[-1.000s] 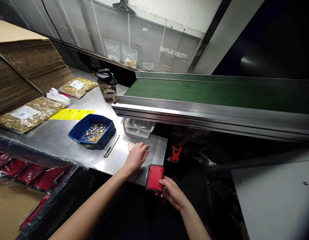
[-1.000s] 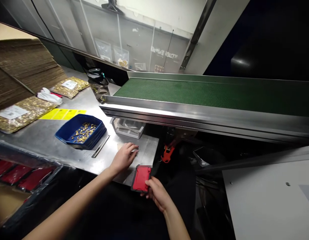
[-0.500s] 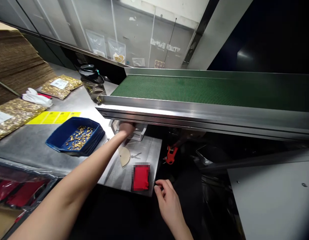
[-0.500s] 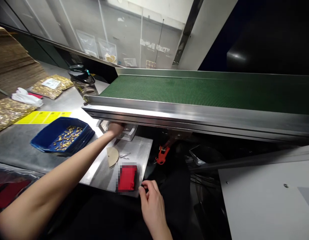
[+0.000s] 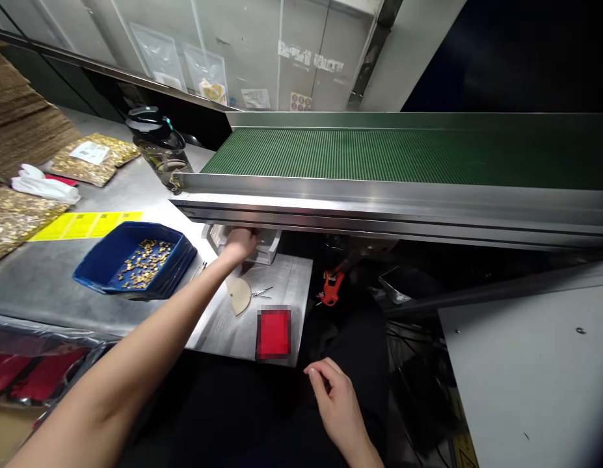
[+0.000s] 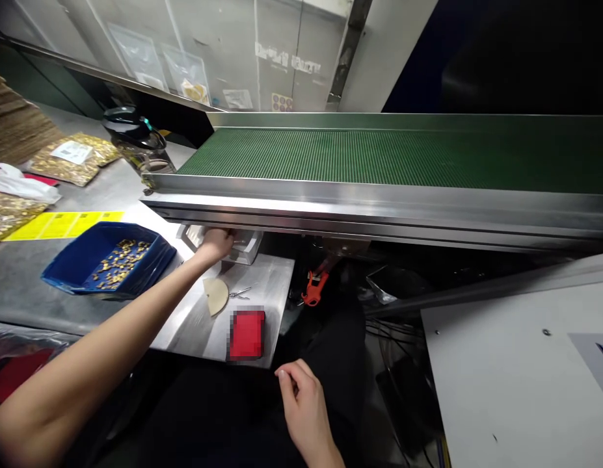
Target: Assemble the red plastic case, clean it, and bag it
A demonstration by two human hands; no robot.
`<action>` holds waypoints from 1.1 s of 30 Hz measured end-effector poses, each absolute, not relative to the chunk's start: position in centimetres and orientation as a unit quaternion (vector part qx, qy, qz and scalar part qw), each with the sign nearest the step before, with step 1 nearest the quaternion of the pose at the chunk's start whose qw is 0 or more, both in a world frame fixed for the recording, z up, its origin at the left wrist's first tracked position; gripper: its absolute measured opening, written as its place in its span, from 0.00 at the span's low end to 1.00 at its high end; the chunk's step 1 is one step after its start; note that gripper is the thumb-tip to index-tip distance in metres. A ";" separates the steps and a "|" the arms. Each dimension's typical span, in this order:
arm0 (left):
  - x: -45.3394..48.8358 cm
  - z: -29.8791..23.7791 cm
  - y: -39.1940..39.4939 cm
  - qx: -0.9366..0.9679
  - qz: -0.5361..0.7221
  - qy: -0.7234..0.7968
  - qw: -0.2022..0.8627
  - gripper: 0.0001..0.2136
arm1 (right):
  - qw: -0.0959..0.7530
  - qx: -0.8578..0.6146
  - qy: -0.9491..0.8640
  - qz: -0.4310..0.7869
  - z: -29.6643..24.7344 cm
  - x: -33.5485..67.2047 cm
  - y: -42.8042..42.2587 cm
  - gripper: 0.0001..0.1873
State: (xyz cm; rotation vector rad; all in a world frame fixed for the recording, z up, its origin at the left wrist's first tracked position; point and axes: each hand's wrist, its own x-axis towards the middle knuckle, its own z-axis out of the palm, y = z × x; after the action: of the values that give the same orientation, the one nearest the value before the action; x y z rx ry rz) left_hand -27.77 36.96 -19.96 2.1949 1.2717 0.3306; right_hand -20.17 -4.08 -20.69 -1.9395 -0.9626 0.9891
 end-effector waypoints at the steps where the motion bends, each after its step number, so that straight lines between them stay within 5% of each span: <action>1: -28.4 -19.6 35.9 0.818 0.149 0.468 0.300 0.12 | 0.381 -0.757 -0.372 0.378 -20.3 -20.3 -4.0 0.20; 8: -34.2 -16.7 23.5 0.715 0.328 0.437 0.436 0.16 | 0.450 -0.724 -0.419 0.311 -15.4 -21.7 1.3 0.16; 15: -36.3 -15.9 15.9 0.582 0.286 0.398 0.649 0.20 | 0.279 -0.679 -0.577 0.358 -12.8 -21.6 8.8 0.16; 23: -40.9 -16.1 13.9 0.472 0.280 0.409 0.729 0.19 | 0.267 -0.767 -0.517 0.270 -14.3 -22.9 6.6 0.15; 26: -41.6 -16.2 13.2 0.547 0.250 0.430 0.673 0.19 | 0.255 -0.774 -0.516 0.266 -14.4 -24.0 6.0 0.17; 31: -42.2 -15.7 13.7 0.671 0.351 0.587 0.288 0.09 | 0.189 -0.799 -0.514 0.250 -14.5 -26.1 5.4 0.11; 33: -42.6 -15.5 13.6 0.668 0.379 0.599 0.226 0.08 | 0.177 -0.805 -0.515 0.237 -14.5 -27.0 6.2 0.06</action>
State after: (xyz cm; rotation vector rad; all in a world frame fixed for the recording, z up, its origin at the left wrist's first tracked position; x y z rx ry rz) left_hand -42.59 13.57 -15.50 1.8426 1.6527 1.0441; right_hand -27.01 6.23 -14.49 -2.2788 -1.4571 0.6705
